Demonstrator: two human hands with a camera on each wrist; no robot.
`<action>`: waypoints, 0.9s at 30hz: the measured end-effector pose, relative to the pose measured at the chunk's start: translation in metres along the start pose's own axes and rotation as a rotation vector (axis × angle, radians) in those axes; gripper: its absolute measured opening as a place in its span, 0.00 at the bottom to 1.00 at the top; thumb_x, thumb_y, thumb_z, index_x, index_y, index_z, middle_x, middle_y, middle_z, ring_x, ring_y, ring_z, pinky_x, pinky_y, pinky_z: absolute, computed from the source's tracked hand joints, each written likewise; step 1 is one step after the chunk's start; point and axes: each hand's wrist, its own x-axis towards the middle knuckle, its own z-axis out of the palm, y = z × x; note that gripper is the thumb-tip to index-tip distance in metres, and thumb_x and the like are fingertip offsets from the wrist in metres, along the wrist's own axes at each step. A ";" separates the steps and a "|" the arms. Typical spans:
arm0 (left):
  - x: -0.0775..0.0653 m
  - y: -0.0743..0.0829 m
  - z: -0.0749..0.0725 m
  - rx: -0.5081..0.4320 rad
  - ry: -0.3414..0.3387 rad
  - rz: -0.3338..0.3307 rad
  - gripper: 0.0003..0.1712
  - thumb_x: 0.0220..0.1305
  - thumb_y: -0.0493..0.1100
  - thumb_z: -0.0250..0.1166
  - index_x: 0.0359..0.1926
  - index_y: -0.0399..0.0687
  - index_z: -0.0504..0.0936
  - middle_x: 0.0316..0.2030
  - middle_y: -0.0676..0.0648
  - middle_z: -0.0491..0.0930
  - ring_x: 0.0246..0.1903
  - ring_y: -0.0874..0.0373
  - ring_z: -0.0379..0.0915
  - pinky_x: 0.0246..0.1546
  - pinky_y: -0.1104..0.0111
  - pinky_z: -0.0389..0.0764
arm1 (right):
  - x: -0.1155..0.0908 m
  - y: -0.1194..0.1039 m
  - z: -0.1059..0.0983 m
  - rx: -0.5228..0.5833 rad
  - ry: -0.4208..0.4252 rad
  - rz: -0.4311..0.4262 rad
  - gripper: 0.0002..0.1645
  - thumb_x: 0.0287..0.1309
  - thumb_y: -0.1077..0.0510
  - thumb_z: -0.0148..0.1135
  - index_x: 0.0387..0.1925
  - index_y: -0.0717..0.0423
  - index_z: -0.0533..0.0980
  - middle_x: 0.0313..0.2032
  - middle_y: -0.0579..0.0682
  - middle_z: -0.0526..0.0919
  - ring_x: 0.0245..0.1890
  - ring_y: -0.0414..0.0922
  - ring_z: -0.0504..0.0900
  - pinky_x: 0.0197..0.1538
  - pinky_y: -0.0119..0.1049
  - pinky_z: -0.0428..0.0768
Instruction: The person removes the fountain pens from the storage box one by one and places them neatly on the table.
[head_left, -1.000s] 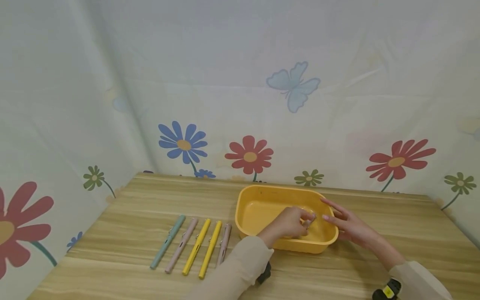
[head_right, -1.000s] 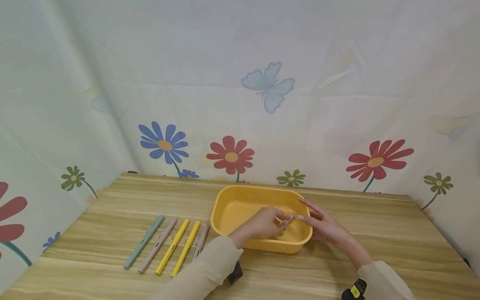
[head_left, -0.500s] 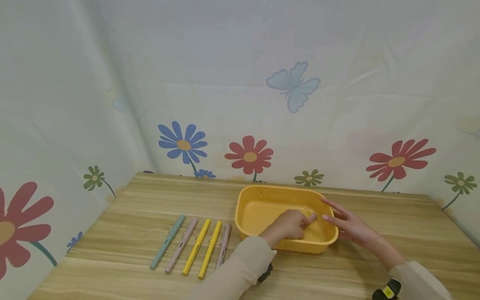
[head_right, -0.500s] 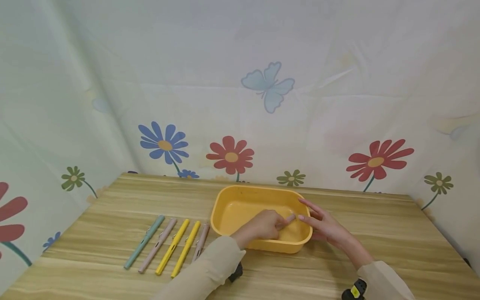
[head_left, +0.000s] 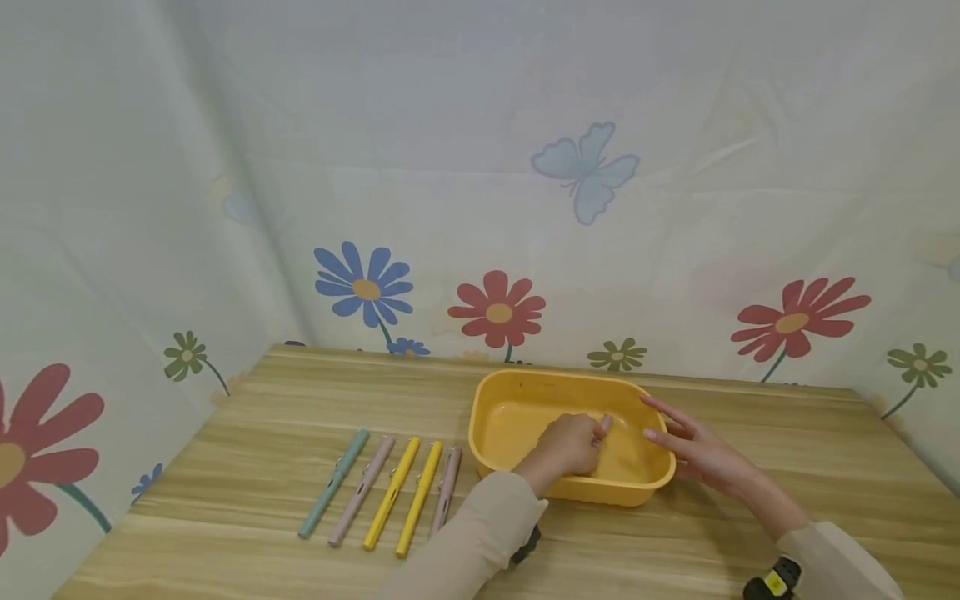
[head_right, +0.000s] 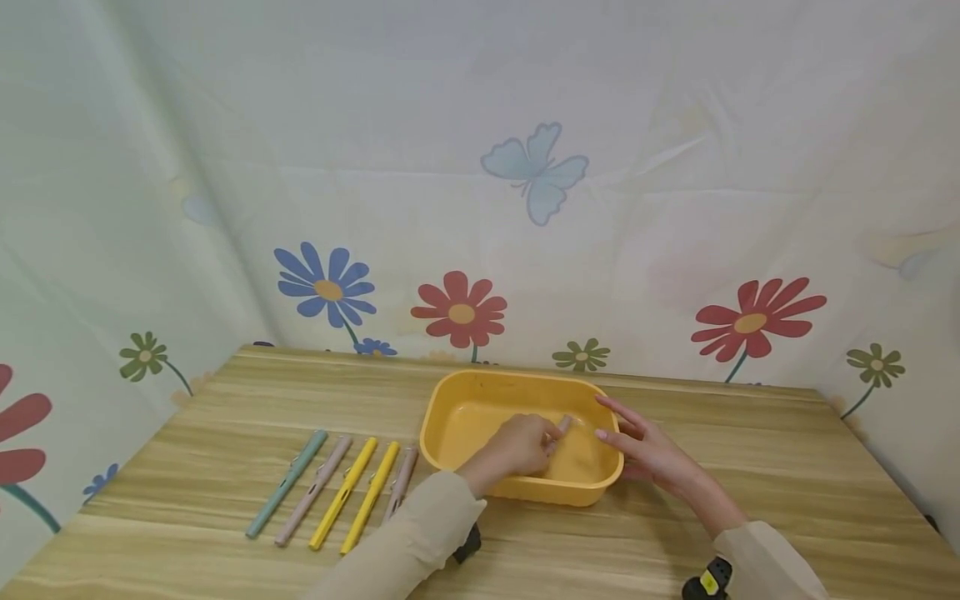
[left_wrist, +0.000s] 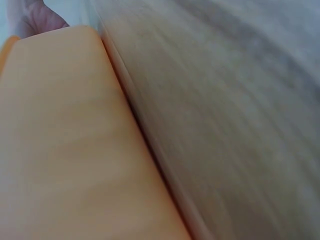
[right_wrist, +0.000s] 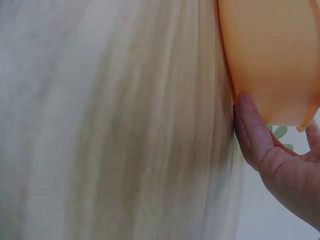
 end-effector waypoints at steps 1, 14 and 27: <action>0.000 0.000 0.000 0.000 0.006 -0.008 0.12 0.56 0.39 0.59 0.40 0.53 0.85 0.31 0.55 0.80 0.26 0.61 0.70 0.22 0.75 0.68 | 0.000 0.000 0.000 -0.002 0.001 0.001 0.41 0.63 0.51 0.52 0.70 0.51 0.43 0.67 0.70 0.37 0.62 0.69 0.53 0.50 0.51 0.75; -0.001 0.003 -0.001 0.011 -0.047 -0.090 0.02 0.46 0.38 0.67 0.23 0.50 0.82 0.19 0.56 0.72 0.21 0.63 0.65 0.19 0.74 0.65 | 0.000 0.000 0.000 0.000 -0.001 0.000 0.41 0.63 0.52 0.51 0.70 0.50 0.43 0.67 0.70 0.35 0.61 0.69 0.54 0.48 0.51 0.76; -0.001 0.001 -0.002 0.008 -0.049 -0.110 0.11 0.49 0.38 0.64 0.37 0.52 0.84 0.30 0.57 0.79 0.24 0.63 0.69 0.22 0.74 0.69 | -0.001 -0.003 0.000 0.008 -0.014 -0.008 0.40 0.63 0.52 0.51 0.70 0.49 0.43 0.66 0.72 0.34 0.61 0.69 0.55 0.48 0.51 0.76</action>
